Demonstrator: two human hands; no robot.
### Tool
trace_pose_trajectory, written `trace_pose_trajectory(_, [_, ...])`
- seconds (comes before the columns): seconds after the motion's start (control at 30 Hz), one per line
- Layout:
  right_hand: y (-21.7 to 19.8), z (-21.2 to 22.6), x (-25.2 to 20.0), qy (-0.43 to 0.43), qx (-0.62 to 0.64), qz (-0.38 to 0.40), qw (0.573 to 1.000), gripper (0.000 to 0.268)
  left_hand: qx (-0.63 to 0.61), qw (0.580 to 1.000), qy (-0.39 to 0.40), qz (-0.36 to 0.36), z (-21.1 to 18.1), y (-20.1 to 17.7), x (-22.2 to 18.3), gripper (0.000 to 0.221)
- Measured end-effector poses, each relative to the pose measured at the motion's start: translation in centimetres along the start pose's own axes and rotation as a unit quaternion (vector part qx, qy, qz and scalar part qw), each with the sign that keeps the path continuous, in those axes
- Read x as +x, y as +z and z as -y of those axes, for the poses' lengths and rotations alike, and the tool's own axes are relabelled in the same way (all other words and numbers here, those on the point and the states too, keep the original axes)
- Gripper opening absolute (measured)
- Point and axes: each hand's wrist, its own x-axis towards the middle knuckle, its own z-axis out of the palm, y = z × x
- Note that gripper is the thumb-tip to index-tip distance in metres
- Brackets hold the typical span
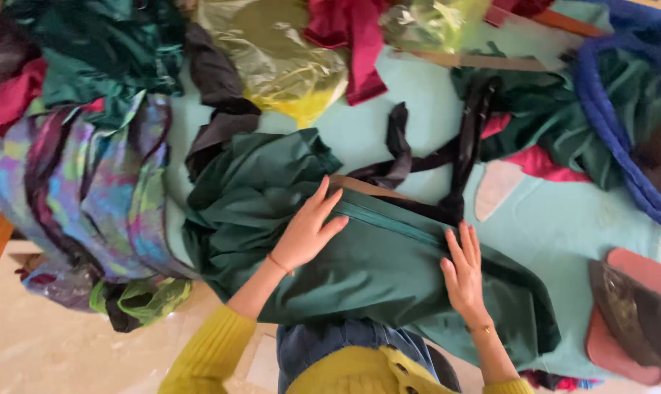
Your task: Ironing and folding various fabric pieces on a work table in a sewing factory.
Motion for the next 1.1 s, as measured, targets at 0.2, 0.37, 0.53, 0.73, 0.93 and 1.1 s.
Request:
trace_pose_trajectory(0.2, [-1.5, 2.5, 0.4, 0.015, -0.020, 0.011, 1.000, 0.060, 0.067, 0.970, -0.036, -0.233, 8.4, -11.2, 6.7, 0.022])
trace_pose_trajectory(0.37, [-1.8, 3.9, -0.4, 0.083, -0.044, -0.022, 0.995, 0.065, 0.185, 0.884, -0.299, -0.309, 24.8, -10.9, 8.9, 0.060])
trace_pose_trajectory(0.53, [-2.5, 5.3, -1.1, 0.118, -0.058, -0.034, 0.991, 0.064, 0.309, 0.859, -0.290, -0.287, 26.1, -10.5, 10.3, 0.028])
trace_pose_trajectory(0.73, [-3.4, 5.7, -2.0, 0.100, -0.088, -0.078, 0.988, 0.062, 0.044, 0.828, -0.108, -0.549, 22.4, -22.4, 13.5, 0.030])
trace_pose_trajectory(0.93, [-4.3, 9.3, 2.1, 0.088, -0.030, -0.099, 0.991, 0.056, -0.149, 0.891, 0.078, -0.423, 5.7, -31.1, 12.3, 0.037])
trace_pose_trajectory(1.1, [-5.7, 15.1, 9.1, -0.020, 0.044, -0.105, 0.993, 0.062, 0.068, 0.967, 0.189, -0.154, -13.2, -26.0, 7.9, 0.009])
